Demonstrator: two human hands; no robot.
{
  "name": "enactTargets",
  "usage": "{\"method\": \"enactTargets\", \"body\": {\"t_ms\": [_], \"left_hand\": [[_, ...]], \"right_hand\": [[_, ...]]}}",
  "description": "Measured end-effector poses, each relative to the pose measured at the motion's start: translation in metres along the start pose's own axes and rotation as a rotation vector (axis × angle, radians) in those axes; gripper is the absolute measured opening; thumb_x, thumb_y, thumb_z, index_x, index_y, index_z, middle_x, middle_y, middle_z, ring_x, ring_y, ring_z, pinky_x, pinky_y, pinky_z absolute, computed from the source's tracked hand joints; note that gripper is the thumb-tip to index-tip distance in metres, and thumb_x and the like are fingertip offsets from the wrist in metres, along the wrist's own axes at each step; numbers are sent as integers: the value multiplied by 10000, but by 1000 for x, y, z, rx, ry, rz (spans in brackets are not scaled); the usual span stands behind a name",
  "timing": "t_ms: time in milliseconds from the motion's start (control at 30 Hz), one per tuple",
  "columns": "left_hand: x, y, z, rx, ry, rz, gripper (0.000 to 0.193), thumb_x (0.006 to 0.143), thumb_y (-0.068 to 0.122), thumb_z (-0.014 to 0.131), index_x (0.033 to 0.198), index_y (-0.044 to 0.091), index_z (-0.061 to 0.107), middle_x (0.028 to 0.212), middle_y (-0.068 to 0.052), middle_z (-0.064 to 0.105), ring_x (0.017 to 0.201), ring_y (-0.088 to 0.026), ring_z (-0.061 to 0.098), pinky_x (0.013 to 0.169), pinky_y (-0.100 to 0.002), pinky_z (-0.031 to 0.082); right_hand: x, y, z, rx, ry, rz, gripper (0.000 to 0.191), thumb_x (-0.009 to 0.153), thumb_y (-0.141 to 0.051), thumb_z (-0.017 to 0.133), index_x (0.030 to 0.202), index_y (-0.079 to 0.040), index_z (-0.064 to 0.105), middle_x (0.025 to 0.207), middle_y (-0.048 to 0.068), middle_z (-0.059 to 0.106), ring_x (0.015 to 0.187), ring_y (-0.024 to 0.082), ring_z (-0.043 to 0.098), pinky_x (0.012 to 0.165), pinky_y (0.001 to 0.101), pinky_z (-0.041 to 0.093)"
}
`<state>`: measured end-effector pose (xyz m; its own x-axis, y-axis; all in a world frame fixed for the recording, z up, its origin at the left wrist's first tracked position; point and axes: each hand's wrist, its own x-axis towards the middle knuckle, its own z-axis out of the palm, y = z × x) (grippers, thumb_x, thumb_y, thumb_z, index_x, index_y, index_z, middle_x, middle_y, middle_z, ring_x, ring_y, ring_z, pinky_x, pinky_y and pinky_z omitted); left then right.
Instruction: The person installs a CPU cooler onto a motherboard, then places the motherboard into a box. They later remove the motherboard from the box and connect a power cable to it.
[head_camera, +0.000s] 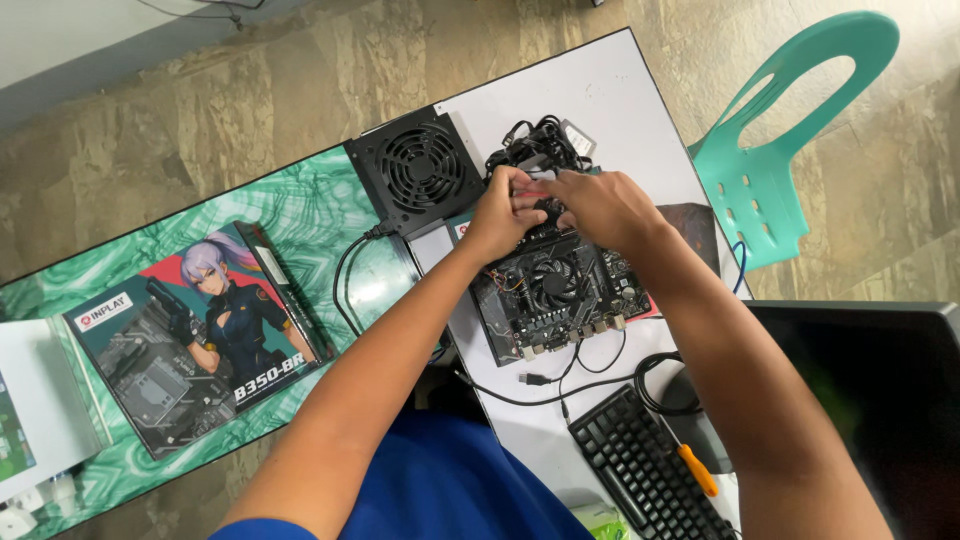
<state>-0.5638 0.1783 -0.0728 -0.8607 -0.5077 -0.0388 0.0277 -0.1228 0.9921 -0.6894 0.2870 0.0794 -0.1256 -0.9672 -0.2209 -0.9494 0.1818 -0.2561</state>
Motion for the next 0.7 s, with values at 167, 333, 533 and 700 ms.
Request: {"method": "enactTargets", "body": {"t_ms": [167, 333, 533, 700], "left_hand": [[-7, -1, 4, -82, 14, -2, 442, 876, -127, 694, 1146, 33, 383, 1250, -135, 635, 1166, -209, 697, 932, -295, 595], [-16, 4, -3, 72, 36, -24, 385, 880, -133, 687, 1111, 38, 430, 1184, -131, 597, 1137, -222, 707, 885, -293, 600], [-13, 9, 1, -16, 87, -6, 355, 880, -139, 648, 1098, 38, 430, 1210, -112, 531, 1189, -214, 684, 848, -304, 641], [-18, 13, -5, 312, 127, 293, 580, 747, -63, 836, 1183, 20, 464, 1224, -166, 508, 1108, -320, 647, 914, -402, 530]], "right_hand": [[15, 10, 16, -57, -55, 11, 335, 858, -221, 767, 1166, -136, 669, 1072, 111, 705, 987, 352, 696, 812, 461, 554], [13, 4, 14, 22, -154, 123, 328, 957, -238, 692, 1267, -139, 651, 1033, 146, 719, 978, 386, 685, 829, 491, 532], [15, 6, 11, 38, -44, -8, 350, 821, -209, 737, 1147, -92, 686, 1091, 135, 695, 968, 392, 680, 824, 487, 536], [19, 16, 25, -197, -135, -26, 173, 919, -228, 675, 1049, -119, 710, 1103, 112, 681, 936, 357, 704, 807, 478, 552]]}}
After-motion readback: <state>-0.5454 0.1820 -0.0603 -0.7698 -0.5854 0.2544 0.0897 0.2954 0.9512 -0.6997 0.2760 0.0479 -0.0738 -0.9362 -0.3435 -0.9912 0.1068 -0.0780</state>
